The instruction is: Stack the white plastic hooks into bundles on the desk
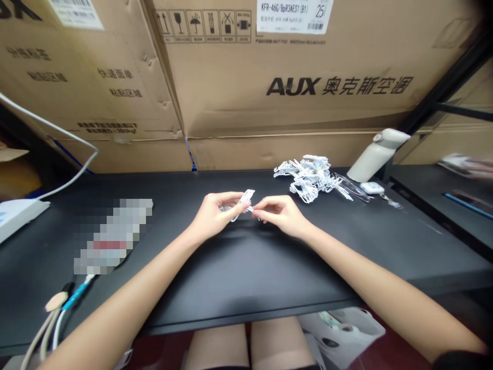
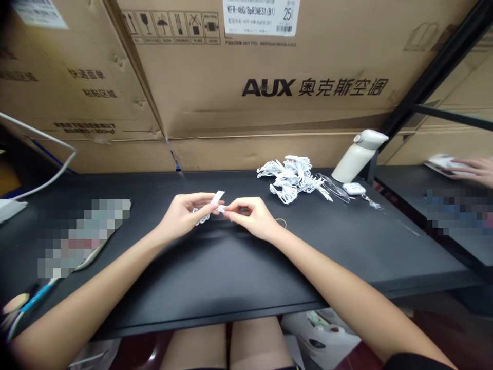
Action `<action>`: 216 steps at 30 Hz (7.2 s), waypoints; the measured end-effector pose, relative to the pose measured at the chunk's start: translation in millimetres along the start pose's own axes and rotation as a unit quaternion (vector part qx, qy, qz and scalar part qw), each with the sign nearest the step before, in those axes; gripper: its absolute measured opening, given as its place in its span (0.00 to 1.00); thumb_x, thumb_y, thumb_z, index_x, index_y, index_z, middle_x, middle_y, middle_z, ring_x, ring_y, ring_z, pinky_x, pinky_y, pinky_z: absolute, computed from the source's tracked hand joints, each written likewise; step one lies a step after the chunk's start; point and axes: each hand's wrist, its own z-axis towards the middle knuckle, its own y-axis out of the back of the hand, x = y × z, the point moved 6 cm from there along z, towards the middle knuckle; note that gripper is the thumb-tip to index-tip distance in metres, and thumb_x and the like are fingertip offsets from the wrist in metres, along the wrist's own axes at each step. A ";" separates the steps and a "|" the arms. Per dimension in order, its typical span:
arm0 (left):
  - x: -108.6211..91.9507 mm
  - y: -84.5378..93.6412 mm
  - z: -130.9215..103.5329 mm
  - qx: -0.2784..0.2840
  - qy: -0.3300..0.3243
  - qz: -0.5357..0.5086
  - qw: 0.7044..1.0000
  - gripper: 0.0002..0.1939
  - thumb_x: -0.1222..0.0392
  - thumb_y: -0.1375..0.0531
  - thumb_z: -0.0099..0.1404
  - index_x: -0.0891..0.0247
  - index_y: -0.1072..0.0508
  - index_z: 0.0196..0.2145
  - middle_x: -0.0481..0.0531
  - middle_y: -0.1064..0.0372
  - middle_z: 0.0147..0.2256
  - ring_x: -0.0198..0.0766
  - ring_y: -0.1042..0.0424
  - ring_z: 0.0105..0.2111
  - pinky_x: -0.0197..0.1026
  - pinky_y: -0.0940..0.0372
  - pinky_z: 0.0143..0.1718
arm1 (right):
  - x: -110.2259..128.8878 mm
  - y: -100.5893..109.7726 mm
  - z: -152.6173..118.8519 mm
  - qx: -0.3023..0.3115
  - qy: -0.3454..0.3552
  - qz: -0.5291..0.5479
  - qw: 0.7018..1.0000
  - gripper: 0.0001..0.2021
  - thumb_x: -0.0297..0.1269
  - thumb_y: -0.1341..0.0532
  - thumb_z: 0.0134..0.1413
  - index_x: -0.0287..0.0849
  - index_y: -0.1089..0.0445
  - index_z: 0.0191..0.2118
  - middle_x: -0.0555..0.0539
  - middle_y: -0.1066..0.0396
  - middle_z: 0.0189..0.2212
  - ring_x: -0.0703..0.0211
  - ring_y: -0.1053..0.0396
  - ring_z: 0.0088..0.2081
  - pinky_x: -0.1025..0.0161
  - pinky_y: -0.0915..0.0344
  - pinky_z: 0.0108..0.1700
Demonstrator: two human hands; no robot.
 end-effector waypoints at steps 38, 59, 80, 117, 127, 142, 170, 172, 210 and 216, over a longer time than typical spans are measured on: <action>28.7 26.3 5.6 -0.216 0.166 -0.263 0.926 0.17 0.50 0.37 0.57 0.69 0.25 0.33 0.59 0.23 0.34 0.37 0.24 0.30 0.38 0.29 0.37 | -13.1 13.9 0.4 -0.059 0.041 -0.387 0.919 0.14 0.31 0.41 0.55 0.41 0.30 0.48 0.45 0.22 0.36 0.50 0.26 0.41 0.51 0.34 0.48; 5.4 13.9 1.4 -0.124 0.059 -0.130 0.982 0.21 0.47 0.33 0.51 0.68 0.23 0.36 0.58 0.23 0.31 0.45 0.23 0.29 0.41 0.28 0.30 | -3.9 52.5 6.3 -0.166 0.084 -0.283 0.941 0.07 0.35 0.44 0.58 0.40 0.31 0.35 0.45 0.33 0.33 0.61 0.32 0.27 0.60 0.31 0.31; 10.9 5.3 1.6 -0.060 0.011 -0.102 0.993 0.23 0.48 0.36 0.56 0.66 0.26 0.45 0.59 0.24 0.41 0.46 0.25 0.41 0.44 0.30 0.44 | 22.2 10.8 -5.6 -0.080 0.208 -0.237 0.946 0.09 0.37 0.43 0.60 0.43 0.27 0.38 0.45 0.31 0.33 0.59 0.32 0.33 0.61 0.31 0.33; 3.6 -17.4 -4.8 0.024 0.049 -0.181 0.982 0.23 0.50 0.42 0.64 0.64 0.33 0.53 0.62 0.30 0.50 0.44 0.26 0.43 0.45 0.28 0.42 | 23.5 -10.4 -11.4 0.027 0.098 -0.181 0.978 0.10 0.37 0.47 0.62 0.38 0.31 0.35 0.53 0.37 0.19 0.68 0.39 0.20 0.69 0.41 0.27; -8.2 -15.4 -11.5 -0.009 -0.044 -0.001 0.999 0.18 0.50 0.52 0.69 0.62 0.32 0.48 0.56 0.28 0.43 0.32 0.29 0.26 0.32 0.35 0.21 | 29.2 -25.0 -22.0 -0.032 0.202 -0.266 0.942 0.09 0.34 0.47 0.62 0.40 0.32 0.34 0.50 0.31 0.24 0.67 0.39 0.22 0.69 0.41 0.28; 7.3 10.9 5.1 -0.114 0.060 -0.227 0.965 0.15 0.51 0.46 0.65 0.67 0.32 0.38 0.53 0.27 0.31 0.27 0.39 0.13 0.32 0.44 0.10 | 8.2 -12.6 -11.4 -0.105 0.102 -0.217 0.965 0.14 0.41 0.51 0.65 0.39 0.32 0.42 0.47 0.30 0.30 0.63 0.32 0.28 0.66 0.35 0.31; 12.1 9.2 3.4 -0.122 0.125 -0.263 0.949 0.17 0.49 0.42 0.63 0.70 0.29 0.38 0.59 0.25 0.35 0.27 0.37 0.15 0.31 0.44 0.11 | -14.3 2.8 3.3 -0.009 0.063 -0.403 0.913 0.09 0.29 0.42 0.56 0.42 0.24 0.37 0.43 0.23 0.36 0.53 0.26 0.39 0.58 0.33 0.45; 11.6 8.9 3.2 -0.121 0.125 -0.255 0.951 0.17 0.49 0.43 0.63 0.70 0.29 0.38 0.60 0.25 0.36 0.27 0.37 0.14 0.31 0.44 0.10 | -15.9 6.2 4.1 -0.026 0.050 -0.391 0.919 0.07 0.29 0.40 0.53 0.42 0.24 0.34 0.45 0.24 0.32 0.57 0.27 0.33 0.61 0.33 0.40; -4.7 -1.7 -4.6 0.004 -0.012 0.220 0.975 0.16 0.52 0.51 0.68 0.61 0.30 0.30 0.46 0.35 0.19 0.33 0.36 0.16 0.35 0.43 0.25 | -30.4 28.0 6.0 0.009 -0.123 -0.172 0.977 0.03 0.31 0.39 0.48 0.37 0.30 0.30 0.48 0.32 0.22 0.64 0.32 0.22 0.68 0.32 0.22; -0.2 -0.8 -4.4 0.008 -0.012 0.214 0.977 0.17 0.50 0.52 0.69 0.63 0.31 0.32 0.49 0.29 0.26 0.30 0.35 0.16 0.35 0.40 0.25 | -19.0 65.1 8.2 -0.036 -0.110 -0.303 0.946 0.03 0.26 0.41 0.47 0.37 0.30 0.27 0.47 0.30 0.21 0.63 0.32 0.21 0.66 0.33 0.25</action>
